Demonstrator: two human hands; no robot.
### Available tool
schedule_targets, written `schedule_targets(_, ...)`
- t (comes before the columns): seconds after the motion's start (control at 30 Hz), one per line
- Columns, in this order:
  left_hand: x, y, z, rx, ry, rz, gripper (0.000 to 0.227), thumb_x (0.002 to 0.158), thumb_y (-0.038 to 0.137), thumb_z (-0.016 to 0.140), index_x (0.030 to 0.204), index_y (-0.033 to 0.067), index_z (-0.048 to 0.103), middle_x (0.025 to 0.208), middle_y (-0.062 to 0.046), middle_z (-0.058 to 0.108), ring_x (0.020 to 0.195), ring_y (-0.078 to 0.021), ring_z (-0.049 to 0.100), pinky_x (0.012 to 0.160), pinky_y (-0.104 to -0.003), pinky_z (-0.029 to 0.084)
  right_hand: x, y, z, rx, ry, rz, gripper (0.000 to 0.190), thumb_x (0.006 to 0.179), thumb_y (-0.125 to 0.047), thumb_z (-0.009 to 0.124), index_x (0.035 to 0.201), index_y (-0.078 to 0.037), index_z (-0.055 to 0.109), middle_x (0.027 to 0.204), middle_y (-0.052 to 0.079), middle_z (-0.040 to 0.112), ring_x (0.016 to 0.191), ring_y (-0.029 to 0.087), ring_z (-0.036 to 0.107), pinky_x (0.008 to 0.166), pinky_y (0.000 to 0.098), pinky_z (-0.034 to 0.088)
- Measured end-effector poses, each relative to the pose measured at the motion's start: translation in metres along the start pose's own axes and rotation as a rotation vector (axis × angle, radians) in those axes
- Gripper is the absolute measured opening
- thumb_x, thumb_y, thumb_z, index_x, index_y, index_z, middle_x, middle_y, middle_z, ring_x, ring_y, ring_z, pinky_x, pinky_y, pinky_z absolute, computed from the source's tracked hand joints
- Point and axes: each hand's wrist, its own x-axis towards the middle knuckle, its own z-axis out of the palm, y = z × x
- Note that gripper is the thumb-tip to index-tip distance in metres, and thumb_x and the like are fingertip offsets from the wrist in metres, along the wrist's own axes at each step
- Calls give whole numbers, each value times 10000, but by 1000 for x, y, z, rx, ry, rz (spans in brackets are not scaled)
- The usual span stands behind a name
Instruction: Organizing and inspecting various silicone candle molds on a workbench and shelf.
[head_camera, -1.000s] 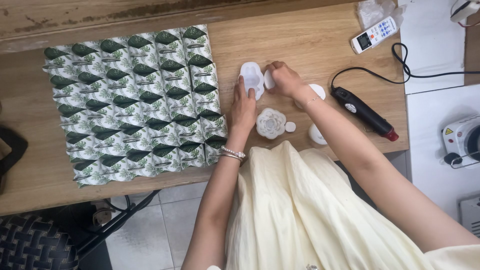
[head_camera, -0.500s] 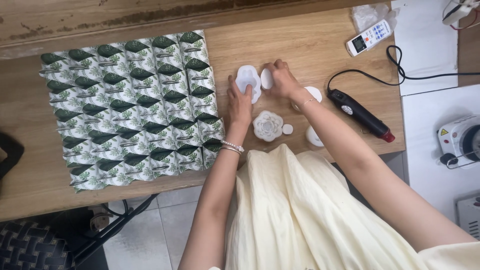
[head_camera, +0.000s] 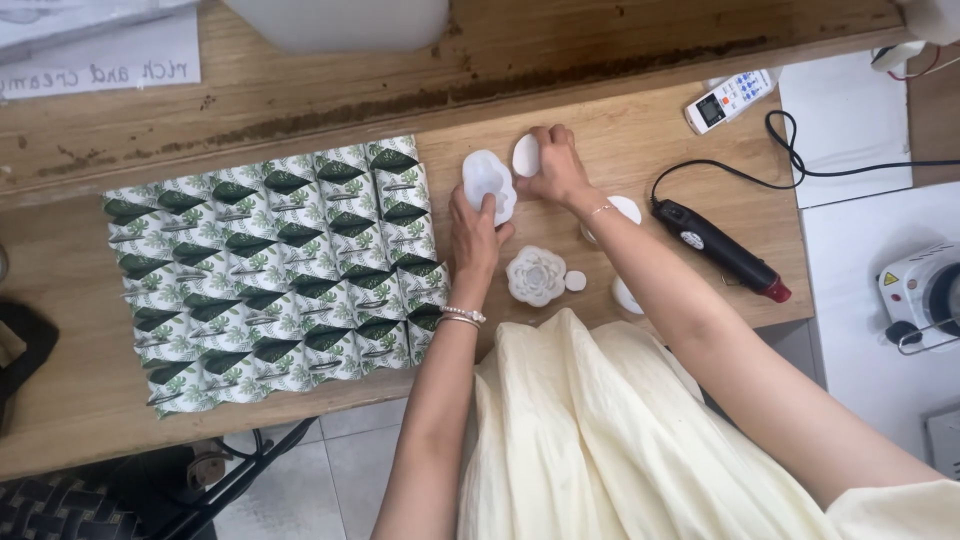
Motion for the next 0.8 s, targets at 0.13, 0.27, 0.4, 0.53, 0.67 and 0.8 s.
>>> schedule_targets(0.13, 19, -4, -5, -7, -21, -24, 601, 705, 148, 916, 1219, 29, 625, 1496, -251, 370, 1335, -426, 453, 987, -457, 547, 3, -12, 9, 87, 126, 181, 896, 665, -270, 924, 1406, 11, 505, 1354, 297, 480, 1291, 463, 446, 1030, 487, 492)
schedule_targets(0.27, 35, -8, 2, 42, -43, -21, 612, 738, 145, 906, 1264, 34, 612, 1514, -252, 350, 1366, -428, 440, 962, -453, 559, 14, -2, 29, 86, 204, 250, 944, 652, -304, 941, 1409, 42, 495, 1359, 295, 479, 1288, 448, 457, 1035, 476, 501)
schedule_targets(0.4, 37, -4, 6, 57, -102, -79, 673, 717, 148, 901, 1293, 22, 575, 1528, -260, 292, 1368, -439, 426, 949, -465, 561, 9, -4, 15, 72, 102, 269, 968, 669, -345, 954, 1404, 45, 461, 1366, 322, 437, 1292, 473, 433, 1064, 481, 475)
schedule_targets(0.53, 37, -9, 11, 55, -94, -69, 607, 781, 148, 867, 1260, -6, 526, 1575, -297, 233, 1355, -464, 441, 1028, -505, 525, -3, -1, -31, 304, -110, 284, 1266, 593, -311, 987, 1539, 14, 211, 1399, 332, 351, 1326, 475, 384, 1110, 473, 389)
schedule_targets(0.67, 15, 23, -26, 9, -82, -95, 660, 764, 156, 857, 1281, -2, 478, 1572, -351, 169, 1331, -490, 429, 1029, -559, 478, -77, -9, -106, 181, -130, 211, 1026, 677, -206, 903, 1557, -106, 385, 1496, 258, 404, 1436, 426, 376, 1164, 474, 380)
schedule_targets(0.8, -25, 41, -26, -98, 9, -8, 665, 821, 142, 813, 1368, 18, 455, 1570, -349, 183, 1369, -497, 419, 1078, -569, 429, -118, 16, -105, -26, -223, 107, 1016, 612, -158, 924, 1507, -152, 444, 1505, 224, 399, 1413, 421, 381, 1141, 473, 397)
